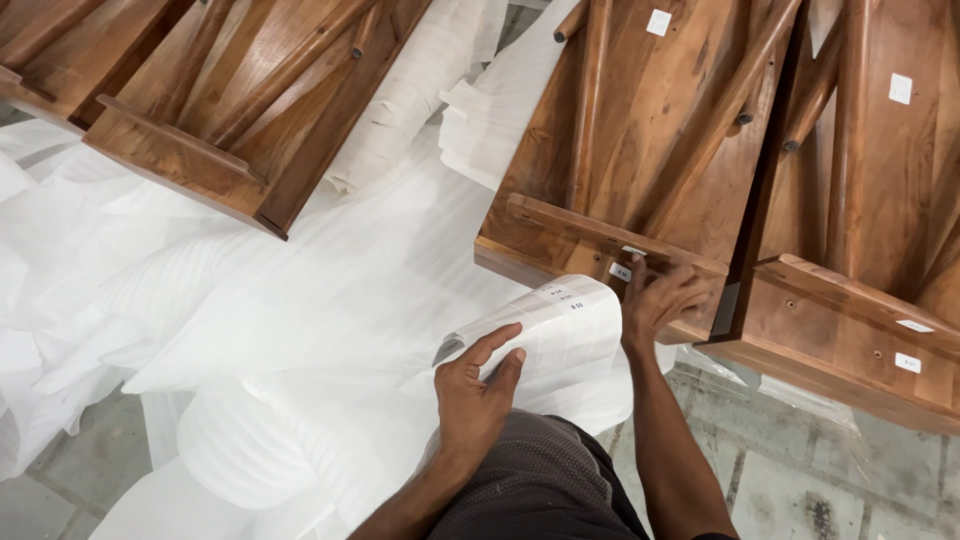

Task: Inspecting a sheet of identification stickers and applying or verifying them on wooden tables in a warehouse.

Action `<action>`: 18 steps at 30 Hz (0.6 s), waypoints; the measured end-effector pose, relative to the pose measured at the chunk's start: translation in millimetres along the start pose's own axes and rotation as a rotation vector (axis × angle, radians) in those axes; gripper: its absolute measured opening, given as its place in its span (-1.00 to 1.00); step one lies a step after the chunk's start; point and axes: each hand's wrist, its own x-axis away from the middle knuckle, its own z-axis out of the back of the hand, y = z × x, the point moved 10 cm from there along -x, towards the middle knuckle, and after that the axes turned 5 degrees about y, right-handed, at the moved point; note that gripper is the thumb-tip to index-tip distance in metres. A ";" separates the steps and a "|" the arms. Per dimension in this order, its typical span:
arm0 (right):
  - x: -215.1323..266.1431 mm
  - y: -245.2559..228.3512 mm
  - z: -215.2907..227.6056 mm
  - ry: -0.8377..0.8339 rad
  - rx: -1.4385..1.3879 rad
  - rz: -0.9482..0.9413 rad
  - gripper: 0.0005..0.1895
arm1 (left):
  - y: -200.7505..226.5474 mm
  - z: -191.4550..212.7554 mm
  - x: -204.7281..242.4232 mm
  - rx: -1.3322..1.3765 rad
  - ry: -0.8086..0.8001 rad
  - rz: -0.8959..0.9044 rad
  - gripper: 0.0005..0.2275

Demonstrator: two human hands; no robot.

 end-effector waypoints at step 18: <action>-25.2 -49.2 -8.4 -0.237 0.417 0.578 -0.65 | -2.9 2.5 4.5 0.020 0.016 -0.026 -0.77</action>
